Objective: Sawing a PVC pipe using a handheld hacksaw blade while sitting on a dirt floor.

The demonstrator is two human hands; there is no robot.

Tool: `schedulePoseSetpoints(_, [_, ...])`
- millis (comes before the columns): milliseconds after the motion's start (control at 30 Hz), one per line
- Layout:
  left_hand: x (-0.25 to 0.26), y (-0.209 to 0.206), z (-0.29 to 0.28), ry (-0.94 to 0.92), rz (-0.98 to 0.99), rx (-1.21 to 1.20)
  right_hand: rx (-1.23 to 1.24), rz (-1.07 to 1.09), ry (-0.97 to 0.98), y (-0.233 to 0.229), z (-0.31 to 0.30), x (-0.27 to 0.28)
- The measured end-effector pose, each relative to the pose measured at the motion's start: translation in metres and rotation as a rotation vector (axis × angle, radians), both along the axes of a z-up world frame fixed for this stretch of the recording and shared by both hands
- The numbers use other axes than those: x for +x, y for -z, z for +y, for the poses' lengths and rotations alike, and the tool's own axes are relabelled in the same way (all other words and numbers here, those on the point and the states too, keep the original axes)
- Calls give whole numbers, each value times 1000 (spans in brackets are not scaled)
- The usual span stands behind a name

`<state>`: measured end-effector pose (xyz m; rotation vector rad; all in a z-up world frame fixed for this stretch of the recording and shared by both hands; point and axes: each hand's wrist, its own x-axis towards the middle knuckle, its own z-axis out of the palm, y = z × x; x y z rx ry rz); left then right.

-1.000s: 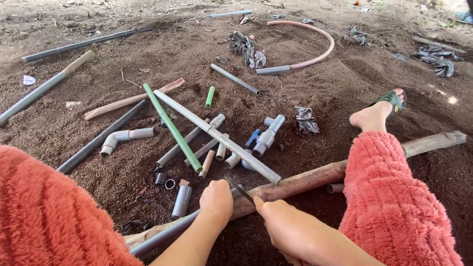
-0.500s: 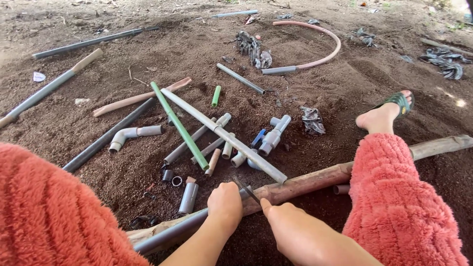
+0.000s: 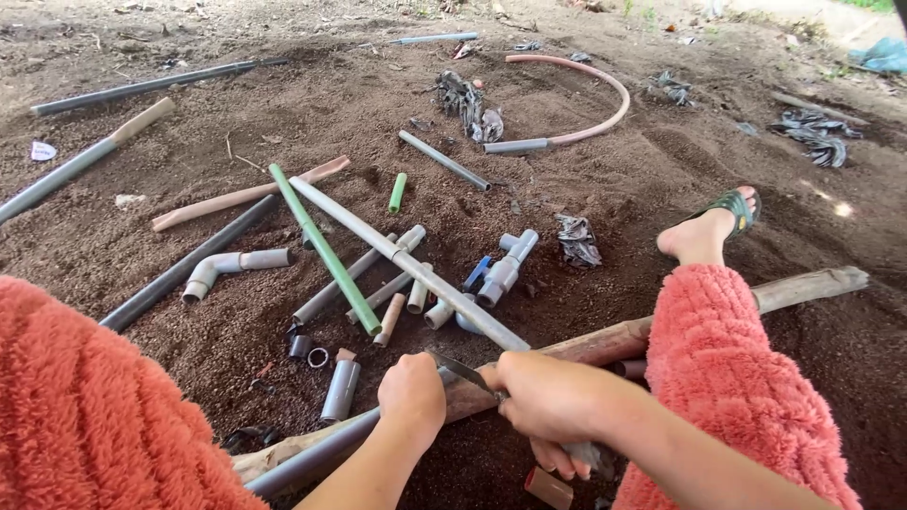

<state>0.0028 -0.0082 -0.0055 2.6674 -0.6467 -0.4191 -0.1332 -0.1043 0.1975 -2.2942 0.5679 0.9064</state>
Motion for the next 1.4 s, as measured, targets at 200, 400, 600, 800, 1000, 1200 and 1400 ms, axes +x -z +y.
schedulePoseSetpoints(200, [7,10,-1,20,8,35,-263,-304,-120,135,2,-42])
schedulePoseSetpoints(400, [13,24,-1,26,64,-54,134,-527,431,163,38,-61])
schedulePoseSetpoints(600, [20,32,7,41,89,-55,-156,-1050,263,137,21,-68])
schedulePoseSetpoints(800, [-19,22,22,32,-78,-117,-217,-917,373,154,19,-73])
schedulePoseSetpoints(1000, [-20,-11,37,24,-233,-208,-214,-337,234,194,-4,-73])
schedulePoseSetpoints(1200, [-22,-84,53,66,216,-112,-289,-743,389,148,25,-68])
schedulePoseSetpoints(1400, [-41,-106,61,299,493,-240,463,-718,1101,119,4,-61])
